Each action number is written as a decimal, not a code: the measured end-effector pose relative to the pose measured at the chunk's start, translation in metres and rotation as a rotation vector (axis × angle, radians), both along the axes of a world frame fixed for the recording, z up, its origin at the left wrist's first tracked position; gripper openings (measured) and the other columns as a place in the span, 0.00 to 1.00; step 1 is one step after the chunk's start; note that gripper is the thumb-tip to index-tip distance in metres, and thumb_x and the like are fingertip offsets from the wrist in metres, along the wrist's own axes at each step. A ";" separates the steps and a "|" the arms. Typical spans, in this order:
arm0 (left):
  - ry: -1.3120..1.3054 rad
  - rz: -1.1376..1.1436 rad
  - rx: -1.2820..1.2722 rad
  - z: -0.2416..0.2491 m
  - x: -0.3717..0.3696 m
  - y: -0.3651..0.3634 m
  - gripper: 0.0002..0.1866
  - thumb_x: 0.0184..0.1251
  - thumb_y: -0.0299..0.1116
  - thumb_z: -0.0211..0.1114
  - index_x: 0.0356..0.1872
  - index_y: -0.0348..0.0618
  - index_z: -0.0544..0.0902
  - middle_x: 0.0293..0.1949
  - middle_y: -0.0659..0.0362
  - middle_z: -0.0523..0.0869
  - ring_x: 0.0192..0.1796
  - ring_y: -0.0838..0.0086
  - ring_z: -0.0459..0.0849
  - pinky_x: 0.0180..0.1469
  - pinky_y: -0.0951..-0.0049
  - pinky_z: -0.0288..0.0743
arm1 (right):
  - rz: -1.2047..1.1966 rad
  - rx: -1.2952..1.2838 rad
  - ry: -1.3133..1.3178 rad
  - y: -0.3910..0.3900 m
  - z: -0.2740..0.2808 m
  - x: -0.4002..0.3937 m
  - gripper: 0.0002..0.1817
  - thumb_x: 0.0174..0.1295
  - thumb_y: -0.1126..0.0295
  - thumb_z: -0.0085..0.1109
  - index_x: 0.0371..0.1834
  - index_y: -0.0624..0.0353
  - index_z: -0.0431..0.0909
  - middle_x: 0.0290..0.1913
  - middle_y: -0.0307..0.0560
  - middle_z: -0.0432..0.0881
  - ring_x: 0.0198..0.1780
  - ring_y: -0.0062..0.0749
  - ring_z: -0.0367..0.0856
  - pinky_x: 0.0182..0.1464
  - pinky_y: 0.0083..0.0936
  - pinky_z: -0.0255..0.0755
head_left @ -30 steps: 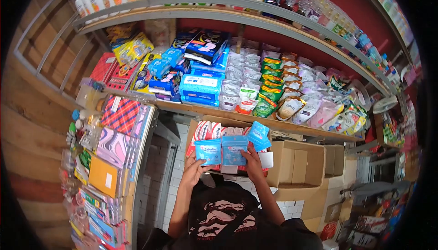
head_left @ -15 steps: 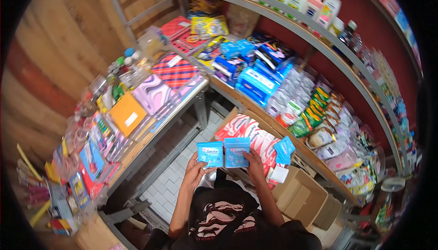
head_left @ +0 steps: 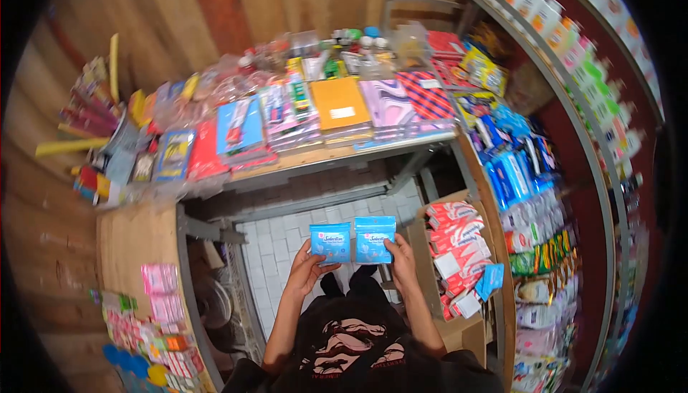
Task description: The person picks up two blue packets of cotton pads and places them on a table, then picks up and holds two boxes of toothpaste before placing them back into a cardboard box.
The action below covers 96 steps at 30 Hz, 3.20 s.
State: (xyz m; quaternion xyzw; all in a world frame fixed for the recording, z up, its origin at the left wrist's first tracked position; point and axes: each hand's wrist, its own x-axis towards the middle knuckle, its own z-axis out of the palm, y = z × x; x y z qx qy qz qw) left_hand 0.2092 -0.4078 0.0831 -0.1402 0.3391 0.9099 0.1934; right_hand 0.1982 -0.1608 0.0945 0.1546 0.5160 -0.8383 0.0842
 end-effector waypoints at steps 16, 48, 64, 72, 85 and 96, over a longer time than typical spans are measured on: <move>-0.018 0.653 -0.027 -0.010 0.093 -0.114 0.25 0.67 0.17 0.52 0.65 0.42 0.63 0.55 0.50 0.77 0.57 0.58 0.81 0.57 0.49 0.82 | 0.683 0.077 -0.089 -0.180 0.001 -0.056 0.14 0.69 0.69 0.55 0.54 0.60 0.75 0.42 0.39 0.83 0.41 0.20 0.82 0.45 0.21 0.76; -0.098 1.359 0.011 -0.013 0.081 -0.256 0.26 0.67 0.17 0.56 0.65 0.43 0.64 0.56 0.49 0.79 0.58 0.55 0.81 0.59 0.47 0.80 | 1.528 0.215 0.478 -0.611 -0.080 -0.130 0.14 0.69 0.73 0.56 0.56 0.62 0.76 0.41 0.36 0.82 0.40 0.15 0.76 0.43 0.17 0.69; -0.049 1.241 -0.005 -0.004 0.103 -0.317 0.29 0.69 0.20 0.55 0.70 0.39 0.59 0.59 0.48 0.77 0.61 0.56 0.79 0.62 0.50 0.77 | 1.420 0.611 1.030 -0.678 -0.105 -0.104 0.13 0.60 0.70 0.64 0.47 0.60 0.81 0.30 0.48 0.78 0.30 0.34 0.76 0.35 0.32 0.71; -0.066 1.225 0.034 -0.008 0.087 -0.335 0.32 0.68 0.18 0.53 0.73 0.43 0.56 0.62 0.49 0.75 0.63 0.56 0.77 0.64 0.45 0.74 | 1.364 0.541 1.094 -0.679 -0.104 -0.105 0.17 0.56 0.71 0.69 0.48 0.63 0.82 0.32 0.46 0.78 0.29 0.29 0.75 0.31 0.28 0.70; -0.045 1.327 0.158 -0.023 0.040 -0.365 0.29 0.74 0.20 0.50 0.73 0.47 0.56 0.64 0.52 0.72 0.65 0.60 0.75 0.66 0.54 0.73 | 1.756 0.232 -0.044 -0.633 -0.034 -0.152 0.18 0.67 0.67 0.62 0.56 0.61 0.73 0.41 0.44 0.83 0.43 0.25 0.82 0.43 0.23 0.78; -0.103 1.414 0.093 -0.037 0.026 -0.360 0.38 0.72 0.25 0.57 0.76 0.42 0.45 0.62 0.46 0.72 0.64 0.56 0.76 0.68 0.56 0.69 | 1.674 0.264 0.546 -0.674 -0.077 -0.161 0.20 0.63 0.71 0.64 0.57 0.63 0.72 0.42 0.47 0.84 0.42 0.26 0.82 0.45 0.23 0.76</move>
